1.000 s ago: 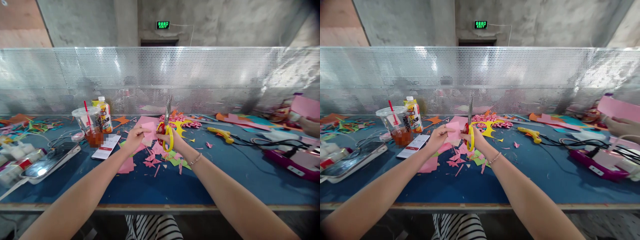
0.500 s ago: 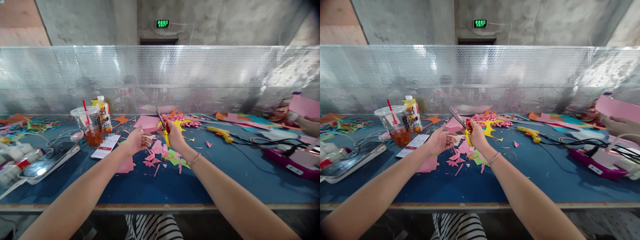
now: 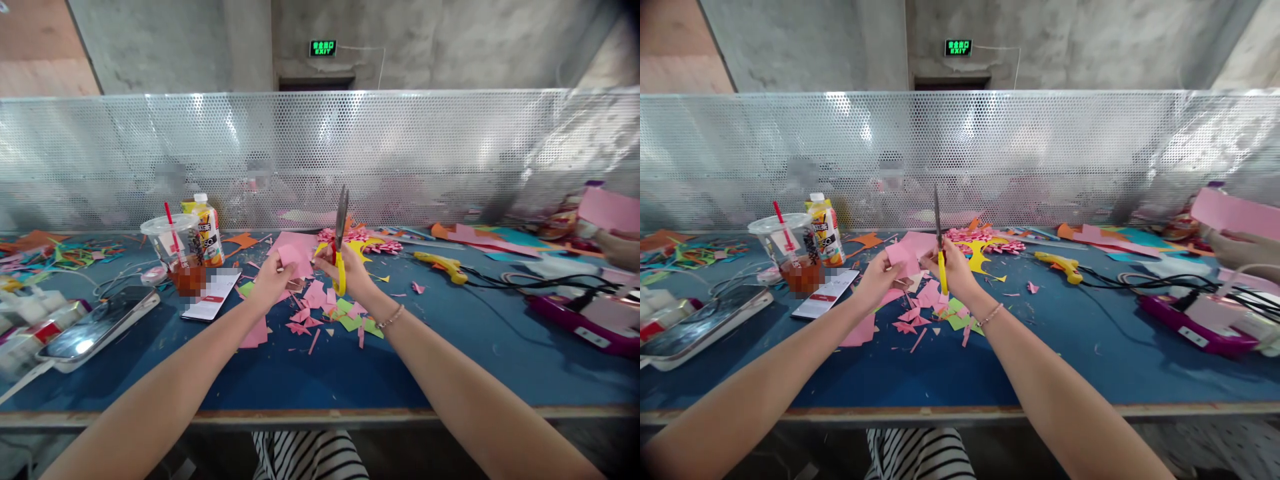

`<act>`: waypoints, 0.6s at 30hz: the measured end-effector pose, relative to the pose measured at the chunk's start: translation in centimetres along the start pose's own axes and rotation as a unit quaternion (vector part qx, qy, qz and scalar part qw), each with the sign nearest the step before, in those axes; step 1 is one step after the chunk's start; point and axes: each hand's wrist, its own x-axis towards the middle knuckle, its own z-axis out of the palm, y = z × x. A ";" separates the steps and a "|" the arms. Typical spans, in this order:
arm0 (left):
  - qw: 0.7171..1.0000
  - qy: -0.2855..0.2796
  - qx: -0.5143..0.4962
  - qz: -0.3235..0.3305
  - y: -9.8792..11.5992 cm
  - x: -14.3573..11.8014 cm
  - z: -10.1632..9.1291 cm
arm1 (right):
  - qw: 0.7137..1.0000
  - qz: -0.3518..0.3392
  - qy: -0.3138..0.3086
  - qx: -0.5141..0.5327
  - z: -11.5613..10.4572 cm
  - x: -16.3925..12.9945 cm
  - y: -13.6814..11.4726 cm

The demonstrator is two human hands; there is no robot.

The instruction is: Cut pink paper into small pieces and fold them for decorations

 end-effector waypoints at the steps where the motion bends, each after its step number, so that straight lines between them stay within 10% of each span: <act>1: 1.000 0.001 0.005 0.005 -0.1 0.0 0.0 | 1.000 0.000 -0.014 0.007 0.0 0.0 0.0; 18: 1.000 -0.002 -0.005 -0.019 -0.5 -0.1 0.3 | 0.998 0.018 -0.055 -0.034 0.5 0.0 0.6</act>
